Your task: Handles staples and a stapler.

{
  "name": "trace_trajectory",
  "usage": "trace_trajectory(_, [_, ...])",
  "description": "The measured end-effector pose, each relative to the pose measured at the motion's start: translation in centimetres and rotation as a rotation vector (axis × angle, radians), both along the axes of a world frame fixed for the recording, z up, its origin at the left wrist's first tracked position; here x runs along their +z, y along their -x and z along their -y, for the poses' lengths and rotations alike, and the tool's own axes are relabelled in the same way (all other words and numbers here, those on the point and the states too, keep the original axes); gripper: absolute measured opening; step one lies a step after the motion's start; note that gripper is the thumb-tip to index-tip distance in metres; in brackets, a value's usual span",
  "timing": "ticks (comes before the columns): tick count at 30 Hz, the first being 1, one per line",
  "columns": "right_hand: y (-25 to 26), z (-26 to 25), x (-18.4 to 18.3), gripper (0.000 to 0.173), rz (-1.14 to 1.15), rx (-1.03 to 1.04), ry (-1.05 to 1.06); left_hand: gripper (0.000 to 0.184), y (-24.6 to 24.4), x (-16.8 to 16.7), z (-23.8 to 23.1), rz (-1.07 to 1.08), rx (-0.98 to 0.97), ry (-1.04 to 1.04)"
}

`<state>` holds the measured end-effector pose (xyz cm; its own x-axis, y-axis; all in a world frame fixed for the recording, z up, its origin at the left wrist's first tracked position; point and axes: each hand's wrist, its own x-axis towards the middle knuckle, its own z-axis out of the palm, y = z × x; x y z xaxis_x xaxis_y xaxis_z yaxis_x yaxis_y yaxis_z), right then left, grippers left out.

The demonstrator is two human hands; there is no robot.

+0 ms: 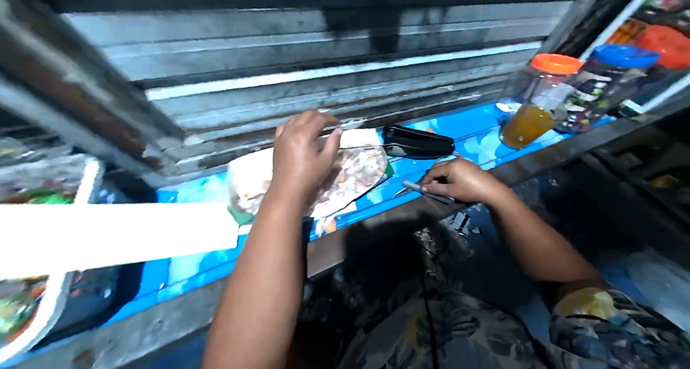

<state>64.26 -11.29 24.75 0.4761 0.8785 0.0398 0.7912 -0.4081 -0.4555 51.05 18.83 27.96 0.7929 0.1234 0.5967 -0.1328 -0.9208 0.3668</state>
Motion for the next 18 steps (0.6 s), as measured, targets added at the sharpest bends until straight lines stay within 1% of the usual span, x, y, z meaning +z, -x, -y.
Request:
trace_trajectory(3, [0.3, 0.1, -0.9, 0.016, 0.019, -0.046, -0.047, 0.033, 0.0, -0.1, 0.3, -0.024, -0.015, -0.008])
trace_trajectory(6, [0.3, 0.0, -0.8, 0.015, -0.004, -0.046, -0.125, 0.032, 0.3, 0.0, 0.4, -0.011, -0.005, -0.001])
trace_trajectory(9, [-0.4, -1.1, 1.6, 0.017, 0.011, -0.003, -0.281, 0.030, 0.4, 0.0, 0.8, 0.047, -0.032, 0.013])
trace_trajectory(11, [-0.7, -2.6, 3.6, 0.018, 0.101, 0.025, -0.388, 0.028, 0.2, -0.2, 1.3, 0.083, -0.089, 0.079])
trace_trajectory(12, [-0.9, -3.8, 4.5, 0.018, 0.167, 0.057, -0.433, 0.028, 0.3, -0.1, 1.5, 0.083, -0.118, 0.152])
trace_trajectory(14, [-1.4, -6.8, 5.5, 0.020, 0.333, 0.167, -0.499, 0.033, 0.6, 0.0, 2.1, 0.012, -0.187, 0.400])
trace_trajectory(16, [-1.6, -9.8, 5.7, 0.021, 0.500, 0.298, -0.531, 0.037, 0.7, 0.7, 2.2, -0.128, -0.220, 0.677])
trace_trajectory(18, [-1.6, -12.1, 5.5, 0.020, 0.582, 0.374, -0.532, 0.035, 0.6, 1.0, 1.8, -0.180, -0.197, 0.897])
